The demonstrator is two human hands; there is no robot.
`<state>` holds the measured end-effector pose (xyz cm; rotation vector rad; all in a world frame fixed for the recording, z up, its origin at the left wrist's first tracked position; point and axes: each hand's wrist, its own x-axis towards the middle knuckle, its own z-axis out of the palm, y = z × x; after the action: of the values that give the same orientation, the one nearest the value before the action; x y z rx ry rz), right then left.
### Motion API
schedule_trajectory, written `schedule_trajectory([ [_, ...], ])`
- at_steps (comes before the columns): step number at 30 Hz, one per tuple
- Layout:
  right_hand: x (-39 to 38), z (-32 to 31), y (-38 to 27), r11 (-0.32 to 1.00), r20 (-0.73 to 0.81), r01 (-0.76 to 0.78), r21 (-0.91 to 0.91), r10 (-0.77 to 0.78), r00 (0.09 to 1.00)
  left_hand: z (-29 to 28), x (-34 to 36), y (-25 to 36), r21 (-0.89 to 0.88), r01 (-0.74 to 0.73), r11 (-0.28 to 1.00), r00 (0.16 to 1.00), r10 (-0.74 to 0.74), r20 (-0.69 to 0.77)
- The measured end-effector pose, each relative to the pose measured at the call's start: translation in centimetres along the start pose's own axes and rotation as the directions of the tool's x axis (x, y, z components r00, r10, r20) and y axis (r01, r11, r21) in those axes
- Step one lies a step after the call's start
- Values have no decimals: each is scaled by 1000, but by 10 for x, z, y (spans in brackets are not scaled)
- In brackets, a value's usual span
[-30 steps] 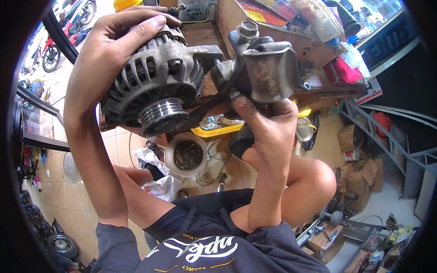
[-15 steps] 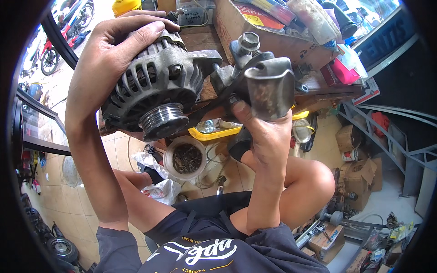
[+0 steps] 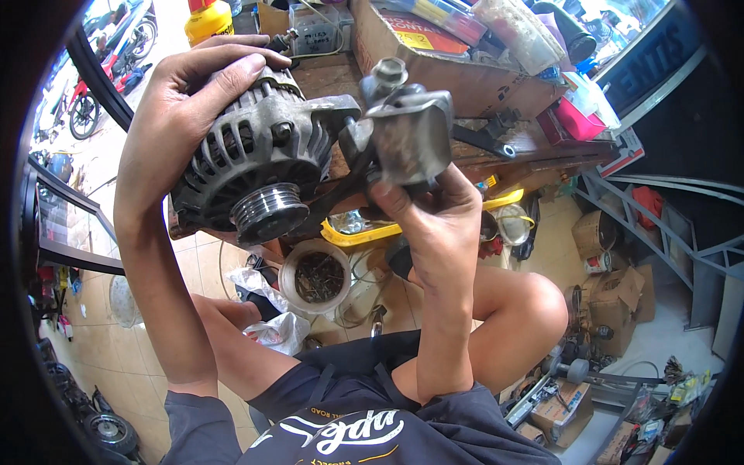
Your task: Adjusting and assembling a metal bracket onto an alternator on a workbench.
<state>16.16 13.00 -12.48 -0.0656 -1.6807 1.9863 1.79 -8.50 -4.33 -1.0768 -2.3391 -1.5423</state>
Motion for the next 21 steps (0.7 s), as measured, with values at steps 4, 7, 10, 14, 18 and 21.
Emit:
schedule_trajectory([
  [4,0,2,0,1000,-4,23,-1,-23,1000,-1,0,3,-1,-3,1000,1000,3,-3],
  [7,3,6,-6,971,-22,-113,212,121,992,-2,1,6,-14,13,1000,1000,-13,7],
  [10,2,5,2,966,-13,-98,238,104,994,-2,1,6,47,-74,996,996,76,-52],
  [14,-3,15,12,964,-49,-34,264,48,998,-7,4,5,76,-65,995,998,66,-12],
  [18,4,14,7,974,-45,-31,226,43,998,-23,19,30,186,103,977,972,-139,190],
  [21,11,11,14,964,-37,-58,258,70,997,-24,27,47,434,-130,892,973,31,227],
])
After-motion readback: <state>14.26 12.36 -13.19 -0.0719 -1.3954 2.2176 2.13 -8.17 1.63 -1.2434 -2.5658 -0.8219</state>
